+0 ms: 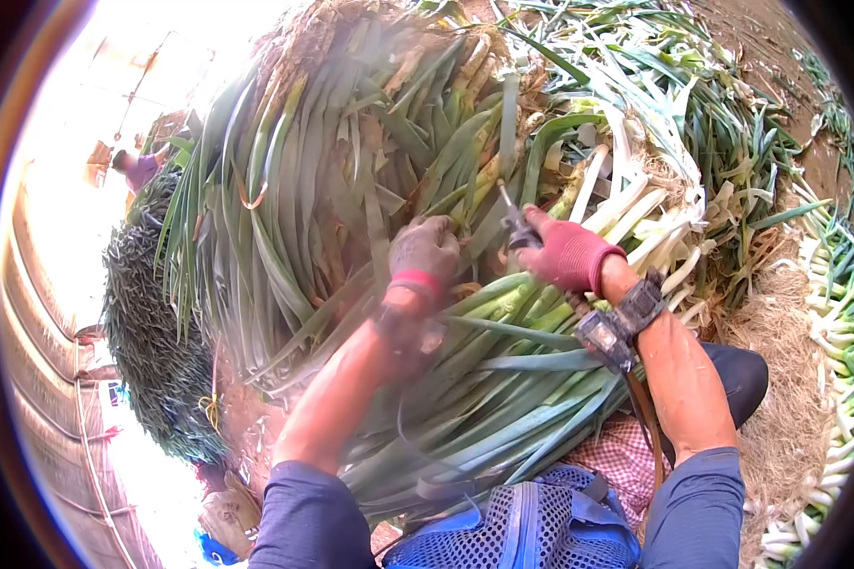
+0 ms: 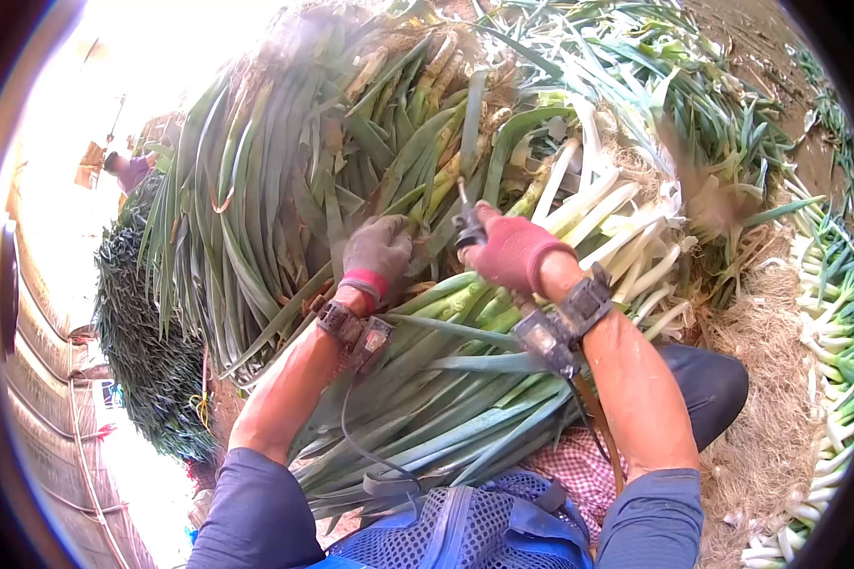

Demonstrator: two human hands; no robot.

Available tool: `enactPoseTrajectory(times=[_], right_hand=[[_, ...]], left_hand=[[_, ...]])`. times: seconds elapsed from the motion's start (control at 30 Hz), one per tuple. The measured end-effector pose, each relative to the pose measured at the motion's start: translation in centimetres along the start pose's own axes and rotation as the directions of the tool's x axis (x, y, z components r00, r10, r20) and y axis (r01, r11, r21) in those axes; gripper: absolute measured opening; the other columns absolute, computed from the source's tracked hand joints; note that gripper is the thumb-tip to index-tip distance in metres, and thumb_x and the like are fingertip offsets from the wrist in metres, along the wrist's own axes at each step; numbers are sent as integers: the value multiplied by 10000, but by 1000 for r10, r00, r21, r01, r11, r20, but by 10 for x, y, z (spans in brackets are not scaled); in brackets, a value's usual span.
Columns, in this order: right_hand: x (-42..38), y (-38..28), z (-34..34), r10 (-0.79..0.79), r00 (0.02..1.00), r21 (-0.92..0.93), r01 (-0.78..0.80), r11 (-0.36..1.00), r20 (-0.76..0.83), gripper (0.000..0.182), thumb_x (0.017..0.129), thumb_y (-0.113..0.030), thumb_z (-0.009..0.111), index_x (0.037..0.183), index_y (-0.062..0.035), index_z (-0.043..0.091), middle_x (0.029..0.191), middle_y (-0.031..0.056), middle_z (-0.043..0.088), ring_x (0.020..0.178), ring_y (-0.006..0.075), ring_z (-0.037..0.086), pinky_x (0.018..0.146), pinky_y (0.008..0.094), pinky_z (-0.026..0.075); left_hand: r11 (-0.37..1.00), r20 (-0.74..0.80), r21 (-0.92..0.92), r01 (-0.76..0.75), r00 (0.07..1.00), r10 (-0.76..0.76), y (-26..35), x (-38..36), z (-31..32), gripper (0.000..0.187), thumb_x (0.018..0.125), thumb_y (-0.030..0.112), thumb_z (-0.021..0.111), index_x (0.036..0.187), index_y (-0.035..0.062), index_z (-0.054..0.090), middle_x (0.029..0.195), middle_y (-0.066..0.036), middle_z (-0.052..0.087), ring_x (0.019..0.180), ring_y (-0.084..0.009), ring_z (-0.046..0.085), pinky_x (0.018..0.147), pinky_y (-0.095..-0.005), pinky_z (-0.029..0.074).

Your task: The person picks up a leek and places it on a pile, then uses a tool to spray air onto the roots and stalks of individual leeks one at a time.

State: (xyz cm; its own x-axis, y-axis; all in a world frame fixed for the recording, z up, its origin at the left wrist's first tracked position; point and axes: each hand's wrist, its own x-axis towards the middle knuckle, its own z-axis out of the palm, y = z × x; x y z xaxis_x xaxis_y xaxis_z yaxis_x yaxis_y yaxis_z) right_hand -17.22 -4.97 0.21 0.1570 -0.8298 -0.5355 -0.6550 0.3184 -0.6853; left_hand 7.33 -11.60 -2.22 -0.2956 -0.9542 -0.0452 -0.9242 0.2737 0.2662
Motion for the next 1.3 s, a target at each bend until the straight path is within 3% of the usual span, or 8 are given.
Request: enactPoseTrajectory(times=[0.2,0.4,0.63,0.7,0.77,0.97,1.1,1.3], right_hand=[[43,24,-22,35,976,67,-21,998,-214,850,919,-369,662,1632,-32,346,1185,293,726,1058,389,731,941,415,561],[105,50,-37,17,940,50,0,999,-341,779,932,-371,675,1574,-2,432,1195,264,732,1042,358,726,936,416,551],[20,44,-9,-34,987,235,71,969,-155,785,961,-318,668,1628,-39,361,1092,187,742,907,272,720,819,402,565],[-15,37,6,-35,999,375,48,926,-41,789,979,-316,661,1645,-43,338,1140,166,735,951,251,721,878,381,562],[-42,35,30,-305,948,527,306,793,-91,805,983,-326,671,1649,-33,326,1197,155,728,1010,252,720,953,360,543],[-43,21,38,-241,970,439,229,869,-29,836,970,-339,680,1651,-26,310,1051,225,742,927,270,735,874,371,560],[-4,8,2,0,981,324,64,944,-196,866,933,-352,678,1655,-44,311,1035,225,748,865,289,727,802,391,564],[60,36,-25,5,928,167,62,984,-373,832,906,-357,692,1610,-29,391,1168,254,735,1009,343,736,891,407,561]], left_hand=[[915,145,390,-106,988,53,0,16,7,359,907,316,672,1222,146,705,1251,-106,704,1184,-317,641,997,-494,487],[885,147,438,-157,984,101,-7,29,20,379,853,367,739,1150,132,731,1196,-151,728,1087,-362,698,908,-497,555],[935,396,354,14,904,-164,19,47,-13,396,829,358,748,1126,99,790,1184,-171,763,1129,-335,729,992,-430,556],[941,379,336,42,908,-176,14,55,-13,451,738,440,779,1001,77,823,1013,-208,779,978,-372,752,871,-455,585],[943,384,328,52,905,-183,18,59,-22,455,719,447,789,974,72,828,999,-206,780,966,-373,754,862,-454,586],[938,429,336,91,872,-238,28,62,-50,501,669,439,827,977,44,832,982,-202,786,944,-360,764,855,-434,592],[950,427,288,117,873,-237,22,59,-51,511,646,426,838,960,24,834,954,-207,789,916,-361,769,832,-432,596],[963,441,261,73,878,-186,20,52,-51,473,683,452,792,930,49,827,926,-203,770,896,-365,740,819,-457,568]])
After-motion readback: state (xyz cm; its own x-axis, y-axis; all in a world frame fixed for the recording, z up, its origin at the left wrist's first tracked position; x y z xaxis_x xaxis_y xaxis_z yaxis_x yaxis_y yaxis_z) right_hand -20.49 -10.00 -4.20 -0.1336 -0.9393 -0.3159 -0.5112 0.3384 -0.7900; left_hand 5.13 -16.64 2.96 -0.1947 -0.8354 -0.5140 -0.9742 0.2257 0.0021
